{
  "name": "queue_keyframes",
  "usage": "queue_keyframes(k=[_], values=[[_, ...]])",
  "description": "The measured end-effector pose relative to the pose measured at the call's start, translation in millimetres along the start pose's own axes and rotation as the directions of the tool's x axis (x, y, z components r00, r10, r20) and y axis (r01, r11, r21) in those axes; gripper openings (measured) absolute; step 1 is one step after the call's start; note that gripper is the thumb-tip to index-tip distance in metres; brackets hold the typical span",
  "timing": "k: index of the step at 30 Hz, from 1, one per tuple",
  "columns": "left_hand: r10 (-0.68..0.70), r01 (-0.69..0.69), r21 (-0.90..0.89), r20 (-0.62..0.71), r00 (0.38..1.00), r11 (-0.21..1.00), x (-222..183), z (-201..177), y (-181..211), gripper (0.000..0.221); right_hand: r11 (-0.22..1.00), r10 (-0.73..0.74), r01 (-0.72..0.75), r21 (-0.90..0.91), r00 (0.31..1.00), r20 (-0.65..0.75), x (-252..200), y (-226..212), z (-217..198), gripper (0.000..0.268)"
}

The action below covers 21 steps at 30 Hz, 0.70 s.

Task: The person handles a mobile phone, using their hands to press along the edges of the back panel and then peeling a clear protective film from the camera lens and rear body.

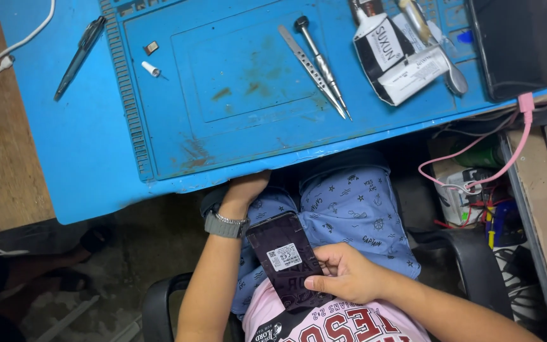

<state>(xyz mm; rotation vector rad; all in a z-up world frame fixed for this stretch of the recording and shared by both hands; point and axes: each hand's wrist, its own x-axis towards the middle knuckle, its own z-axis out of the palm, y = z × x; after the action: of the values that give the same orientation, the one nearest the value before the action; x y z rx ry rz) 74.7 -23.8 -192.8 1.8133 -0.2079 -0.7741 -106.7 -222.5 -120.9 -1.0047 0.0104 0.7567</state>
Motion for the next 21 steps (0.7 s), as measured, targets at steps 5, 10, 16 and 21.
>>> queue_keyframes(k=[5, 10, 16, 21], values=[[-0.042, 0.041, 0.018, 0.024, 0.999, 0.999, -16.1, 11.7, 0.1, 0.036, 0.999, -0.019, 0.019, 0.032, 1.0, 0.007, 0.0, -4.3, -1.5, 0.031], [-0.077, 0.077, 0.001, 0.007, 0.997, 0.997, -16.5, 18.3, 1.6, 0.036, 1.0, 0.001, -0.001, 0.029, 1.0, 0.007, -1.2, -3.0, -3.2, 0.031], [-0.107, 0.106, -0.031, -0.036, 0.994, 0.994, -12.6, 19.6, 7.8, 0.036, 0.999, 0.025, -0.026, -0.027, 0.999, -0.024, -1.1, -5.2, -4.7, 0.025], [-0.137, 0.133, -0.063, -0.061, 0.989, 0.989, -11.2, 24.9, 11.2, 0.036, 0.997, 0.034, -0.033, 0.063, 0.999, -0.012, -0.2, -7.2, -4.5, 0.031]])
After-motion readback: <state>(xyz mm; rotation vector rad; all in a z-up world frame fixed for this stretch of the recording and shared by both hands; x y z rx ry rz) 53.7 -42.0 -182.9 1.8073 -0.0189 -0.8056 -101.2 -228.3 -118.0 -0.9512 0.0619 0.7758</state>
